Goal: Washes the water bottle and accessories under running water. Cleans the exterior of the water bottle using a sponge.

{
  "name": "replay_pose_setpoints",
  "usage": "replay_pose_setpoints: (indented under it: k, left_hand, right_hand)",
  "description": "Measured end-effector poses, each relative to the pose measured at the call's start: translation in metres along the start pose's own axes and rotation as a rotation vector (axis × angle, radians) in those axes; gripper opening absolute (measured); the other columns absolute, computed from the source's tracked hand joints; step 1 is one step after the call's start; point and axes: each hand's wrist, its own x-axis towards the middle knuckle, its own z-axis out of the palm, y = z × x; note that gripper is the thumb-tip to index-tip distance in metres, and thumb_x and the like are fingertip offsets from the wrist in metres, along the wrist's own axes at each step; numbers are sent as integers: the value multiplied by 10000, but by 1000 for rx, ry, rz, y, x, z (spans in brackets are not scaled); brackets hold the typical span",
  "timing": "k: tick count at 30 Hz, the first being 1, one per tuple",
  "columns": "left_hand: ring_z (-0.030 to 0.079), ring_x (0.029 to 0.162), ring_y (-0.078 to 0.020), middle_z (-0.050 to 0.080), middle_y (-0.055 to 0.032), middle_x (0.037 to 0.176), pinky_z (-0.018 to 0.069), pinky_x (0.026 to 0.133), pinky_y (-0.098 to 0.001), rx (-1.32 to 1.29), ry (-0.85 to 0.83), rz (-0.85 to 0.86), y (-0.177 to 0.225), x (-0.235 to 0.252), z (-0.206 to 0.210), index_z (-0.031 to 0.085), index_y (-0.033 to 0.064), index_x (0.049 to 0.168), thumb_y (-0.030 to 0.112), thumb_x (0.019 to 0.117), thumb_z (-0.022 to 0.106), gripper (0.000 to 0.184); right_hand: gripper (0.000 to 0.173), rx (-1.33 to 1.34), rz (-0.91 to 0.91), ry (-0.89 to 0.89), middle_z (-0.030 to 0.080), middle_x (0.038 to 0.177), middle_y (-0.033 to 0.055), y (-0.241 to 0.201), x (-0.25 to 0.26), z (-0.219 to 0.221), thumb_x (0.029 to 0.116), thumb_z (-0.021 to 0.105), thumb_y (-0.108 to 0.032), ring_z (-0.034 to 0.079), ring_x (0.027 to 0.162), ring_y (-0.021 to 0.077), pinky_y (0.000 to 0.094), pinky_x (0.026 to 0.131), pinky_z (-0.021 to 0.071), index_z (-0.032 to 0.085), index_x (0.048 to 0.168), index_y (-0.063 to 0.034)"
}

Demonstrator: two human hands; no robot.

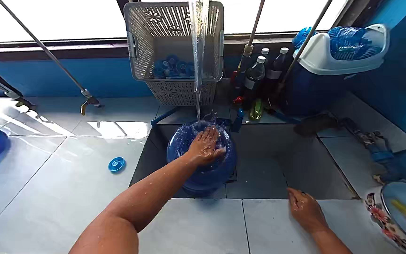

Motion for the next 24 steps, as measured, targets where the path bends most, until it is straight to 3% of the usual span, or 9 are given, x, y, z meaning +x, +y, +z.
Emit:
replay_pose_setpoints:
  k: [2,4,6,8,12,16,18,20,24]
  left_hand:
    - [219,1554,-360,276,-160,1671,138,1248,-601,35,98,-58,-17,-1,0,324,63,1598,619,1013,465,819]
    - [169,1554,-424,209,-226,1676,135,1232,-635,70,64,-200,-18,3,-8,253,0,1603,608,1033,429,851]
    - [100,1576,-390,109,-238,1694,104,1247,-595,99,-28,-121,-4,1,-8,176,-22,1613,584,1051,373,850]
    - [151,1573,-357,180,-202,1691,130,1249,-586,83,3,-40,-5,4,-5,261,10,1606,592,1036,413,829]
    - [110,1562,-437,128,-279,1676,122,1234,-626,46,55,-324,-5,10,-12,215,-67,1587,591,1041,417,878]
    - [149,1568,-387,181,-211,1689,128,1238,-620,54,85,-127,7,12,5,254,16,1609,575,1032,435,824]
    - [168,1553,-431,187,-227,1682,150,1215,-677,27,126,-326,-18,20,1,257,36,1612,601,1041,398,816]
    - [120,1541,-502,129,-324,1658,126,1203,-702,-26,135,-459,-24,23,-10,210,-51,1594,600,1050,357,861]
    - [149,1522,-541,198,-344,1634,104,1186,-729,71,234,-103,-15,14,9,257,-52,1587,797,908,320,1089]
  right_hand:
    - [365,-12,64,-99,701,1227,267,-9,4,-7,1055,424,-80,651,1187,456,581,1097,437,669,1295,44]
    - [374,6,90,-128,701,1237,256,-11,3,-11,1059,417,-93,648,1202,437,563,1103,434,664,1311,32]
    - [386,6,103,-141,701,1247,242,-12,5,-14,1063,402,-107,645,1212,420,543,1112,428,659,1321,24]
    - [398,0,113,-157,701,1247,240,-10,8,-17,1060,390,-111,648,1210,409,535,1109,427,654,1325,26]
    - [399,-1,100,-183,703,1242,237,-10,7,-16,1055,390,-101,654,1193,410,533,1099,429,653,1326,25]
    - [407,26,90,-242,690,1276,230,-11,11,-18,1052,388,-105,632,1240,386,519,1136,398,637,1346,24]
    - [409,50,70,-255,695,1274,217,-8,9,-18,1051,389,-115,638,1235,370,513,1129,406,645,1344,8]
    - [389,134,45,-232,702,1260,216,-3,9,-18,1051,414,-121,650,1218,363,514,1111,425,667,1316,8]
    - [311,344,44,45,724,1135,255,25,37,-49,1024,508,-94,709,1074,364,497,990,539,706,1197,71]
